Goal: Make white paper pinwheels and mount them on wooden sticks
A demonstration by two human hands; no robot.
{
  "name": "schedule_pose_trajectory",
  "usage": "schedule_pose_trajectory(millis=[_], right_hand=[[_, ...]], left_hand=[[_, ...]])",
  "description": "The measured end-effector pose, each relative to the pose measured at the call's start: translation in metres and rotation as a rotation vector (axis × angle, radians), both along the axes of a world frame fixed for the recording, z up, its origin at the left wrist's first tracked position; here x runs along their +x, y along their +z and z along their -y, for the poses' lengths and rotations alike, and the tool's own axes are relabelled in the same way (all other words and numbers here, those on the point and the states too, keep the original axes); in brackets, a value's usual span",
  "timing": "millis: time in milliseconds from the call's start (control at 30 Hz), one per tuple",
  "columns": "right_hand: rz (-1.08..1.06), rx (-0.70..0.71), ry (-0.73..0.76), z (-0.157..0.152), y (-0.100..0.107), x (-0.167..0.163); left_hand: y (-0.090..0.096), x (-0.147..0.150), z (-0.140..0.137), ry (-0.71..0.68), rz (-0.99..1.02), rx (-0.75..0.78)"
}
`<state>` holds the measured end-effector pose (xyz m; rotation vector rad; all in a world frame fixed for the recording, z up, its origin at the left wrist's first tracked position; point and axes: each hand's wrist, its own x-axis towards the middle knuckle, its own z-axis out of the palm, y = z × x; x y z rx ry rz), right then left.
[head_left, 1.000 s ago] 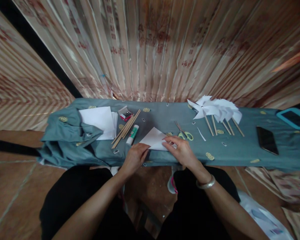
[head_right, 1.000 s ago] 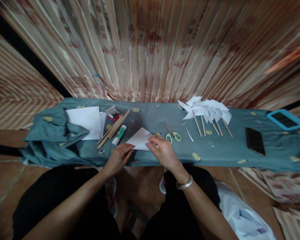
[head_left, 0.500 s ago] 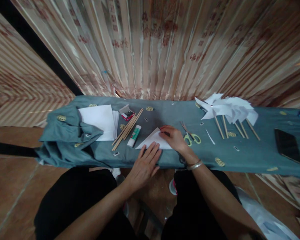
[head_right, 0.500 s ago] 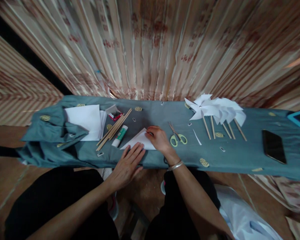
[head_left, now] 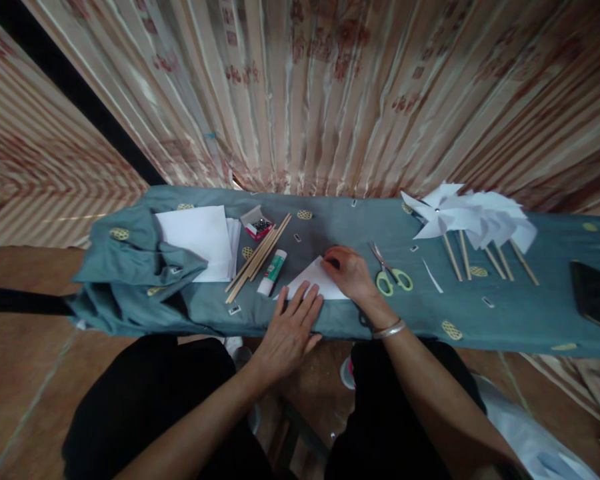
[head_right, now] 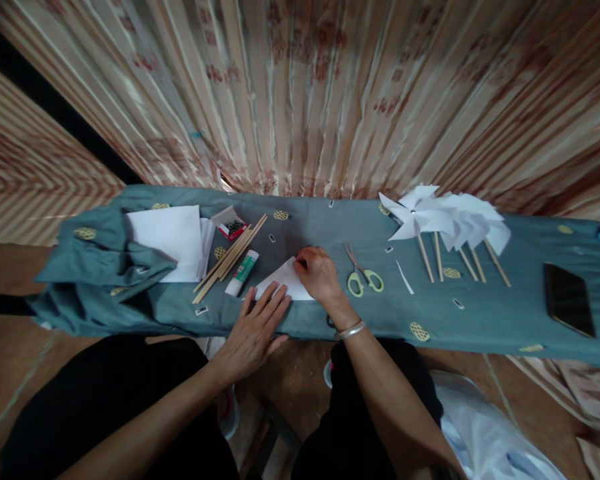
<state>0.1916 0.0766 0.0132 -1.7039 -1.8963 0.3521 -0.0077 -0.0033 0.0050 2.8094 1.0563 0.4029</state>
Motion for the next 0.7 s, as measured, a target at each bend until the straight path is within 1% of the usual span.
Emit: schedule_pose_trajectory(millis=[267, 700], right_hand=[[0.002, 0.027, -0.018, 0.0010, -0.0008, -0.0020], [-0.004, 0.043, -0.072, 0.0018, -0.0052, -0.0057]], left_hand=[[-0.0010, -0.0019, -0.0017, -0.007, 0.005, 0.001], [-0.0010, -0.0027, -0.0041, -0.024, -0.006, -0.045]])
